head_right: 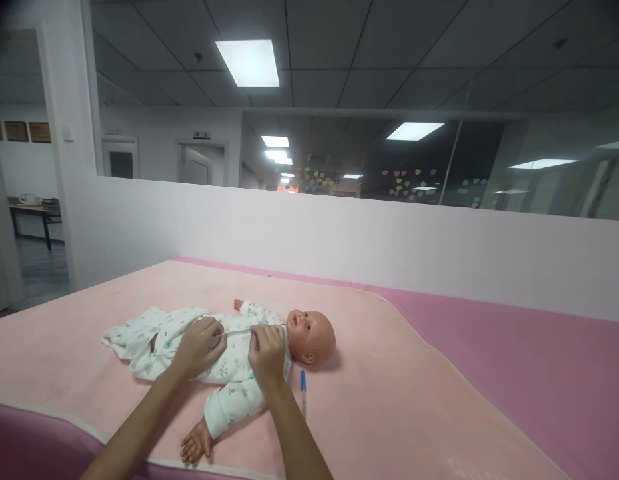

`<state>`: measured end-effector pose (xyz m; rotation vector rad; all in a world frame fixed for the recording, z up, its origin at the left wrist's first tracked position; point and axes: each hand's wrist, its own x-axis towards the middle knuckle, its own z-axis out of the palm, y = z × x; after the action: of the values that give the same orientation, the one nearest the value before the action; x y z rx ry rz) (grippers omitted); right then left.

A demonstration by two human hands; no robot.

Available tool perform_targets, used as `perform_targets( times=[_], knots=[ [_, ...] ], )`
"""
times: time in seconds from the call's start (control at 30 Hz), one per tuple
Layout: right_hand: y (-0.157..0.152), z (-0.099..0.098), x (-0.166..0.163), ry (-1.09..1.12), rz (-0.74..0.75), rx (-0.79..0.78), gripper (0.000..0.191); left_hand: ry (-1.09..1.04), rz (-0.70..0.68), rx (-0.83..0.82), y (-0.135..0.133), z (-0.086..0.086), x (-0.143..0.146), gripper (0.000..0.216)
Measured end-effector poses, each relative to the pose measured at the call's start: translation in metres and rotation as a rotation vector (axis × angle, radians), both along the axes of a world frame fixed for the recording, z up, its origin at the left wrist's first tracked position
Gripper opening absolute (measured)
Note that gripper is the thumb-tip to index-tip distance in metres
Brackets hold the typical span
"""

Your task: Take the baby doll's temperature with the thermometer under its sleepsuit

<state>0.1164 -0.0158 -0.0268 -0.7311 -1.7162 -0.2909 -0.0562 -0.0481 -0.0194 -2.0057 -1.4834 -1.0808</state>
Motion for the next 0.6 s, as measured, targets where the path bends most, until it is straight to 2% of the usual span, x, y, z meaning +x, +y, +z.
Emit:
perform_targets(
  times=[0.07, 0.17, 0.27, 0.33, 0.4, 0.47, 0.53, 0.6],
  knots=[
    [0.0, -0.001, 0.0, -0.008, -0.006, 0.001, 0.018, -0.06, -0.022, 0.0, -0.001, 0.0, 0.001, 0.003],
    [0.0, 0.001, -0.001, -0.044, -0.032, 0.017, 0.018, -0.226, -0.115, 0.038, -0.005, 0.004, 0.005, 0.018],
    [-0.007, 0.009, 0.002, -0.136, -0.053, 0.041, 0.018, -0.385, -0.177, 0.113, -0.002, 0.015, 0.013, 0.018],
    [-0.017, 0.015, 0.013, -0.133, -0.103, 0.004, 0.019, -0.469, -0.18, 0.128, 0.008, 0.024, 0.02, 0.015],
    [-0.033, 0.017, 0.034, -0.036, -0.195, -0.118, 0.019, -0.543, -0.208, 0.077, 0.023, 0.029, 0.026, 0.02],
    [-0.054, 0.01, 0.061, 0.059, -0.292, -0.329, 0.021, -0.601, -0.267, -0.053, 0.038, 0.029, 0.031, 0.03],
    [-0.075, -0.006, 0.088, 0.038, -0.391, -0.551, 0.022, -0.606, -0.349, -0.242, 0.05, 0.024, 0.035, 0.041],
    [-0.093, -0.028, 0.107, -0.014, -0.471, -0.687, 0.026, -0.504, -0.435, -0.424, 0.055, 0.017, 0.036, 0.042]
  ],
)
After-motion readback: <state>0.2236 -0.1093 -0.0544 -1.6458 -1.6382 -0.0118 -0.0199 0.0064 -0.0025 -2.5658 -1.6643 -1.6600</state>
